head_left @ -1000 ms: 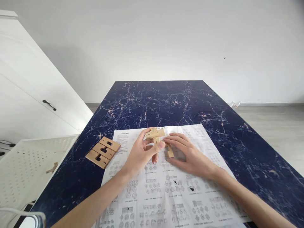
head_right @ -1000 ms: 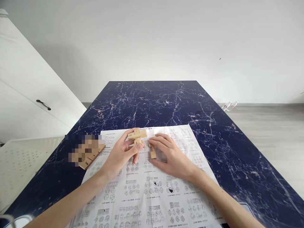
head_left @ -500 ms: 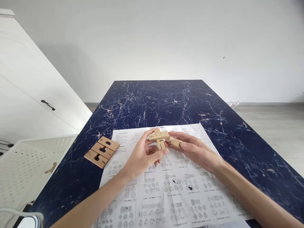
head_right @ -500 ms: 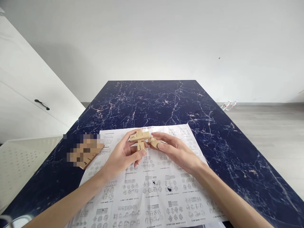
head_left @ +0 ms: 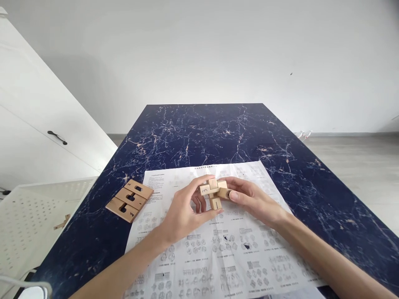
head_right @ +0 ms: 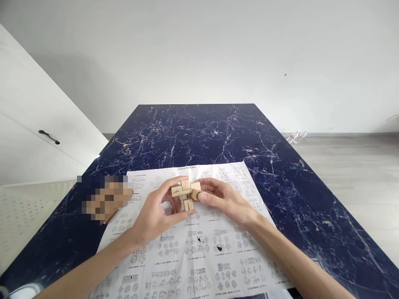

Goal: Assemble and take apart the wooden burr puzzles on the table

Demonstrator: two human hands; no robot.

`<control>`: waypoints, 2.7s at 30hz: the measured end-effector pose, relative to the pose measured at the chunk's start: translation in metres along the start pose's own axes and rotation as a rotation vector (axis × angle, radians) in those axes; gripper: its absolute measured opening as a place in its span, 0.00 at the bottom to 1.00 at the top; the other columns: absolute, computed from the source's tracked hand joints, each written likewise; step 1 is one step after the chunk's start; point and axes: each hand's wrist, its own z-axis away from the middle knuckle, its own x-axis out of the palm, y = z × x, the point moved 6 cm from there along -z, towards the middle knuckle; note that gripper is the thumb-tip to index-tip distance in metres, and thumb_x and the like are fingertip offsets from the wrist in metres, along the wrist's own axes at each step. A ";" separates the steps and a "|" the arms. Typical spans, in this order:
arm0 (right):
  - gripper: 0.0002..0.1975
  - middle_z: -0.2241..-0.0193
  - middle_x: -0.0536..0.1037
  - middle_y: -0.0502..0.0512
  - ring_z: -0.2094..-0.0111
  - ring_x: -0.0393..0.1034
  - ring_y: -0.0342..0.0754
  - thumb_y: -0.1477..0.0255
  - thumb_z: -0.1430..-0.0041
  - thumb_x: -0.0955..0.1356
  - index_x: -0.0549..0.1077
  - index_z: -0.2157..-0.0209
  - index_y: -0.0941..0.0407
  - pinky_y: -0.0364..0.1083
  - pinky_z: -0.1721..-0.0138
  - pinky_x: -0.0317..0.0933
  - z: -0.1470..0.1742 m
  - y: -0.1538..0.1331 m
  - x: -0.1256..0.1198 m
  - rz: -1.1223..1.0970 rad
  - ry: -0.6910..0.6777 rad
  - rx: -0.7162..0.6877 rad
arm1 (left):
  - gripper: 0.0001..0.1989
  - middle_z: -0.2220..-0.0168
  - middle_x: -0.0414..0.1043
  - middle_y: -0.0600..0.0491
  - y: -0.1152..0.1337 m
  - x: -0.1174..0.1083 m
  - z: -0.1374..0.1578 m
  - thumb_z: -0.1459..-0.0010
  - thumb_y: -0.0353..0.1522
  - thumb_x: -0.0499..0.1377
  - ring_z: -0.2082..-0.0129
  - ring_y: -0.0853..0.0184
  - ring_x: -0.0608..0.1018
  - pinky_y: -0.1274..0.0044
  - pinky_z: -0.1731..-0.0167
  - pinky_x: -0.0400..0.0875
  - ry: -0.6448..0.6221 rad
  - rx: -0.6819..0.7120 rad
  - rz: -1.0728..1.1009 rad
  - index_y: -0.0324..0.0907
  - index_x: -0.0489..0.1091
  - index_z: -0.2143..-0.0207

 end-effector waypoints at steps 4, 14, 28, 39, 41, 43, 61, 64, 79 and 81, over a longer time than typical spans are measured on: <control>0.28 0.48 0.83 0.62 0.47 0.80 0.60 0.54 0.40 0.78 0.75 0.43 0.51 0.62 0.44 0.72 0.001 -0.004 0.005 0.027 -0.018 0.013 | 0.33 0.57 0.79 0.52 -0.003 0.005 0.001 0.42 0.43 0.74 0.71 0.67 0.76 0.72 0.69 0.78 -0.025 0.042 -0.073 0.53 0.69 0.36; 0.31 0.50 0.83 0.62 0.51 0.80 0.58 0.51 0.37 0.75 0.71 0.41 0.52 0.58 0.48 0.74 0.004 -0.007 0.006 0.137 -0.034 -0.049 | 0.32 0.43 0.71 0.49 0.004 0.004 0.001 0.44 0.42 0.75 0.64 0.66 0.78 0.73 0.68 0.79 -0.002 0.096 -0.078 0.55 0.71 0.39; 0.12 0.65 0.74 0.55 0.68 0.68 0.50 0.59 0.23 0.61 0.70 0.54 0.52 0.50 0.67 0.65 0.015 -0.020 0.013 0.769 0.129 -0.401 | 0.35 0.52 0.79 0.50 0.006 0.005 -0.001 0.47 0.40 0.77 0.58 0.60 0.80 0.65 0.54 0.80 -0.124 0.023 0.161 0.50 0.71 0.39; 0.27 0.77 0.63 0.46 0.77 0.54 0.43 0.50 0.24 0.59 0.63 0.73 0.53 0.46 0.74 0.51 0.012 -0.017 0.022 0.437 -0.004 -0.225 | 0.32 0.50 0.79 0.50 0.013 0.002 0.002 0.43 0.41 0.75 0.56 0.59 0.80 0.66 0.53 0.76 -0.031 0.251 -0.087 0.54 0.70 0.39; 0.28 0.78 0.63 0.46 0.77 0.54 0.43 0.48 0.24 0.59 0.63 0.74 0.53 0.46 0.74 0.50 0.012 -0.017 0.021 0.433 0.009 -0.216 | 0.33 0.48 0.78 0.50 0.012 0.002 0.001 0.44 0.41 0.75 0.53 0.58 0.80 0.64 0.51 0.76 -0.042 0.235 -0.065 0.55 0.70 0.38; 0.29 0.78 0.63 0.47 0.77 0.55 0.43 0.48 0.24 0.59 0.62 0.74 0.53 0.46 0.74 0.50 0.011 -0.018 0.019 0.459 0.040 -0.206 | 0.33 0.45 0.77 0.50 0.009 0.002 -0.001 0.43 0.42 0.75 0.50 0.57 0.79 0.64 0.49 0.76 -0.056 0.181 -0.048 0.55 0.69 0.38; 0.19 0.71 0.72 0.47 0.83 0.50 0.38 0.52 0.32 0.70 0.71 0.65 0.53 0.44 0.83 0.53 -0.002 -0.010 -0.027 -0.353 0.379 -0.020 | 0.29 0.42 0.69 0.48 -0.005 -0.002 -0.005 0.35 0.43 0.67 0.61 0.66 0.77 0.70 0.59 0.77 0.013 -0.137 0.073 0.51 0.62 0.36; 0.15 0.71 0.71 0.45 0.83 0.49 0.36 0.58 0.36 0.75 0.71 0.64 0.53 0.39 0.87 0.52 -0.003 -0.007 -0.041 -0.529 0.420 -0.079 | 0.28 0.42 0.70 0.48 -0.007 -0.002 -0.005 0.34 0.43 0.67 0.61 0.67 0.77 0.70 0.59 0.77 -0.005 -0.138 0.067 0.51 0.63 0.37; 0.18 0.75 0.68 0.45 0.81 0.56 0.37 0.56 0.37 0.77 0.72 0.67 0.54 0.39 0.83 0.52 -0.003 -0.002 -0.029 -0.401 0.382 -0.002 | 0.09 0.51 0.78 0.52 0.012 -0.014 0.004 0.28 0.39 0.59 0.56 0.63 0.80 0.69 0.53 0.77 0.028 0.095 -0.316 0.48 0.73 0.50; 0.21 0.74 0.68 0.46 0.79 0.59 0.39 0.52 0.36 0.75 0.71 0.69 0.54 0.41 0.81 0.53 0.000 -0.003 -0.020 -0.229 0.355 0.016 | 0.09 0.49 0.77 0.51 0.016 -0.029 0.019 0.27 0.38 0.58 0.49 0.60 0.79 0.66 0.46 0.75 0.094 0.147 -0.479 0.48 0.72 0.48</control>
